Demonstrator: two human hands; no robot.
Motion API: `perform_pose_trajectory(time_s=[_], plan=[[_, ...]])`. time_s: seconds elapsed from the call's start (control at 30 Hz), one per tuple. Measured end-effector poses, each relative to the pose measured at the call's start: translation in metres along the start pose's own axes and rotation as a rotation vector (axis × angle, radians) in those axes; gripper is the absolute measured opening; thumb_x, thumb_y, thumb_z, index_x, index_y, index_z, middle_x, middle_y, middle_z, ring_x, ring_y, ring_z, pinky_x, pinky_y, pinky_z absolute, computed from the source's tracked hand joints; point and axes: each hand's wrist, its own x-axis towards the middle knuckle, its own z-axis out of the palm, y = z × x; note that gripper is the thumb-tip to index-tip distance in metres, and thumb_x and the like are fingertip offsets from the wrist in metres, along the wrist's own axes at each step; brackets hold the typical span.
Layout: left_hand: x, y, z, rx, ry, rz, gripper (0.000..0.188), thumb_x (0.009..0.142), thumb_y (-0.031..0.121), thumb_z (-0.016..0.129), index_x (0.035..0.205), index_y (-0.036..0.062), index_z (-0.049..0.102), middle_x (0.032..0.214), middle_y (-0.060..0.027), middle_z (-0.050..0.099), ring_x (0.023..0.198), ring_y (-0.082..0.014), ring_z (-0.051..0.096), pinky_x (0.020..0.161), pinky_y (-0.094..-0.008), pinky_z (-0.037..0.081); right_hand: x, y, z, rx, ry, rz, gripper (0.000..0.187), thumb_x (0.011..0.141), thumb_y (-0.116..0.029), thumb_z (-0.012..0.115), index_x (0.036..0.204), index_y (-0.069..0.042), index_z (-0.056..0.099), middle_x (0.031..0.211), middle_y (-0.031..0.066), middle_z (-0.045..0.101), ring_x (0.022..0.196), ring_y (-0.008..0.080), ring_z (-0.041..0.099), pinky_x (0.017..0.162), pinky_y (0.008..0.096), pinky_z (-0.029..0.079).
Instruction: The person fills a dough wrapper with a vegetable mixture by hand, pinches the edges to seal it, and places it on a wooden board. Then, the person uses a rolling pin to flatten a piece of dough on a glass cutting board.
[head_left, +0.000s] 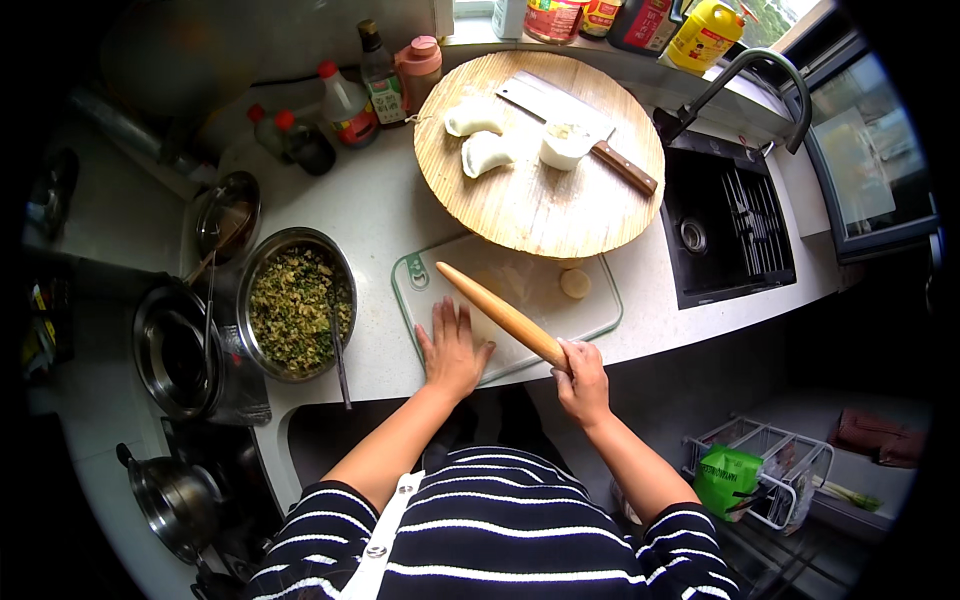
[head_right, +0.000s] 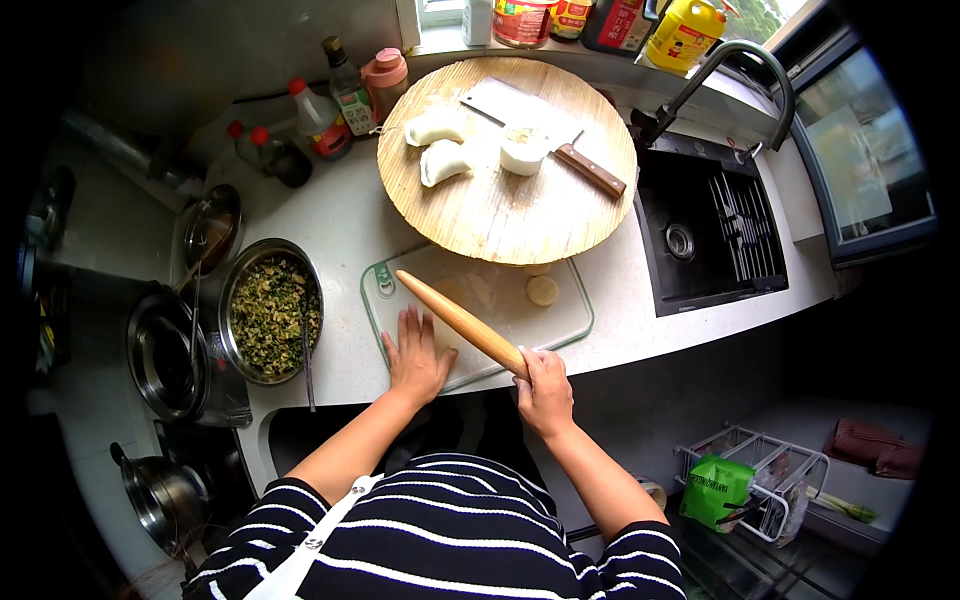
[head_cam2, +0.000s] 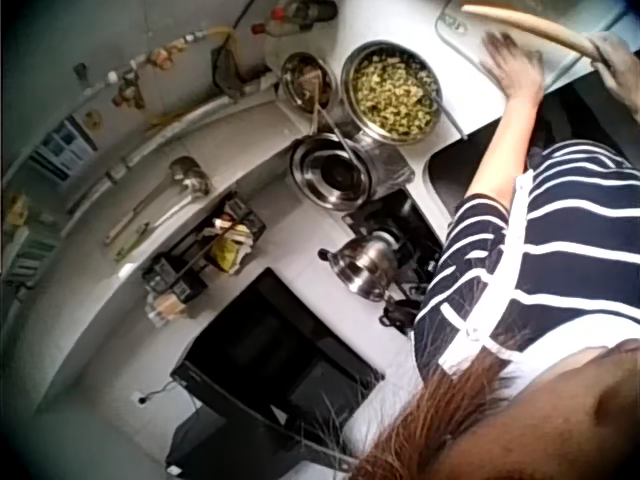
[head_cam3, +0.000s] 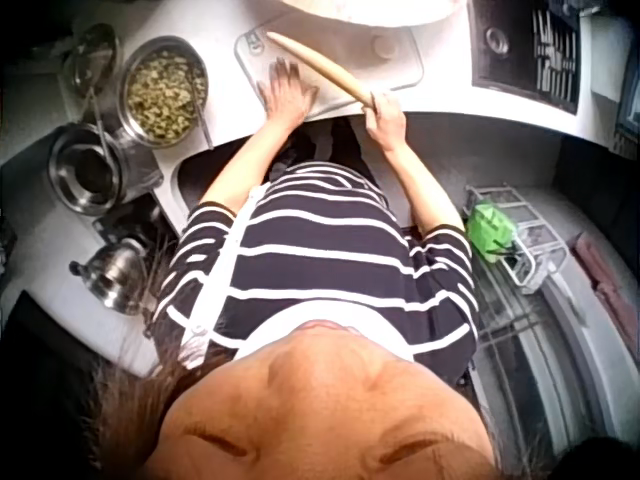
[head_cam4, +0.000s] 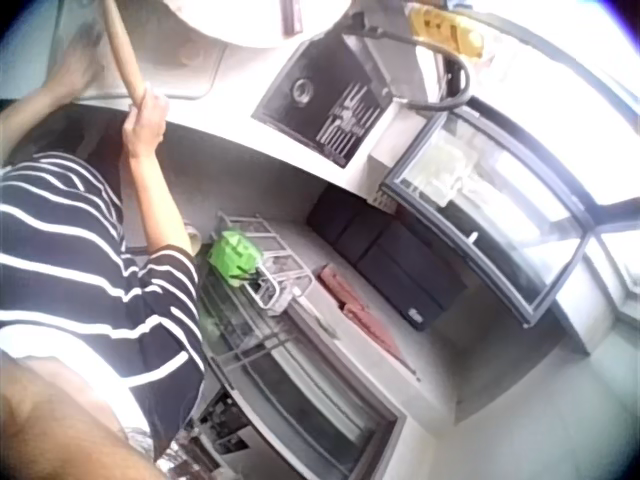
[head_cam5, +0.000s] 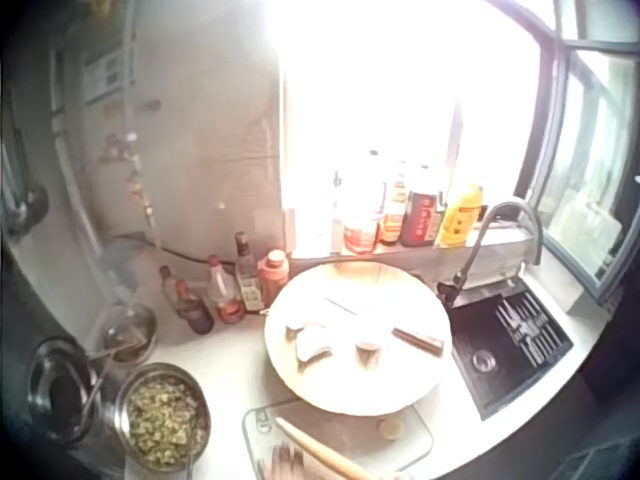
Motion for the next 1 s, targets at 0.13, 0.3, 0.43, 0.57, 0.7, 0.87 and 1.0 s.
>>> perform_pose_trajectory(time_s=[0.13, 0.3, 0.43, 0.57, 0.7, 0.87, 1.0], plan=[[0.028, 0.015, -0.007, 0.217, -0.189, 0.119, 0.084, 0.088, 0.061, 0.047, 0.152, 0.0157, 0.019, 0.160, -0.0132, 0.005, 0.147, -0.0352, 0.002, 0.105, -0.0729, 0.006, 0.005, 0.010, 0.001, 0.010, 0.029, 0.039, 0.053, 0.074, -0.001, 0.068, 0.125, -0.007, 0.054, 0.107, 0.0175, 0.055, 0.099, 0.0357, 0.055, 0.085, 0.0420, 0.047], [0.018, -0.026, -0.050, 0.147, -0.152, 0.397, 0.070, 0.083, 0.042, 0.063, 0.143, 0.0171, 0.038, 0.154, -0.0097, 0.025, 0.144, -0.0374, 0.015, 0.107, -0.0706, 0.011, 0.021, 0.026, -0.005, -0.035, 0.012, -0.076, 0.052, 0.074, -0.001, 0.069, 0.124, -0.007, 0.055, 0.108, 0.0167, 0.056, 0.098, 0.0353, 0.055, 0.084, 0.0425, 0.047], [-0.050, -0.046, -0.032, -0.188, 0.424, 0.266, 0.055, 0.080, 0.018, 0.065, 0.129, 0.0022, 0.046, 0.147, -0.0201, 0.034, 0.140, -0.0388, 0.027, 0.112, -0.0577, 0.016, 0.042, 0.028, -0.007, -0.120, -0.161, -0.289, 0.046, 0.078, -0.006, 0.066, 0.122, -0.008, 0.057, 0.105, 0.0122, 0.058, 0.098, 0.0319, 0.056, 0.081, 0.0411, 0.046], [-0.056, -0.040, -0.014, -0.005, 0.208, 0.000, 0.075, 0.092, 0.041, 0.052, 0.149, 0.0038, 0.022, 0.158, -0.0183, 0.012, 0.146, -0.0382, 0.008, 0.112, -0.0619, 0.001, 0.069, 0.031, 0.023, -0.282, -0.296, -0.561, 0.043, 0.086, -0.020, 0.061, 0.124, -0.003, 0.053, 0.113, 0.0148, 0.056, 0.106, 0.0329, 0.053, 0.091, 0.0454, 0.042], [0.012, -0.048, -0.029, 0.107, 0.134, -0.202, 0.077, 0.094, 0.048, 0.045, 0.152, 0.0075, 0.016, 0.160, -0.0149, 0.005, 0.146, -0.0371, 0.000, 0.110, -0.0655, -0.003, 0.107, 0.006, 0.053, -0.439, -0.216, -0.446, 0.070, 0.084, -0.041, 0.062, 0.137, -0.001, 0.040, 0.135, 0.0208, 0.043, 0.123, 0.0401, 0.042, 0.102, 0.0529, 0.034], [-0.036, -0.038, -0.020, 0.050, 0.053, -0.163, 0.079, 0.093, 0.049, 0.047, 0.152, 0.0081, 0.015, 0.159, -0.0154, 0.004, 0.146, -0.0389, 0.000, 0.108, -0.0680, -0.004, 0.060, 0.014, 0.035, -0.406, -0.432, -0.438, 0.098, 0.076, -0.061, 0.062, 0.144, 0.002, 0.029, 0.148, 0.0276, 0.027, 0.135, 0.0442, 0.029, 0.109, 0.0584, 0.023], [-0.059, -0.035, -0.016, 0.007, -0.016, -0.250, 0.080, 0.093, 0.049, 0.048, 0.151, 0.0060, 0.016, 0.159, -0.0154, 0.004, 0.146, -0.0391, 0.000, 0.109, -0.0673, -0.003, 0.062, 0.010, 0.025, -0.407, -0.457, -0.546, 0.100, 0.076, -0.066, 0.057, 0.142, 0.004, 0.030, 0.147, 0.0274, 0.029, 0.137, 0.0429, 0.029, 0.109, 0.0569, 0.024]])
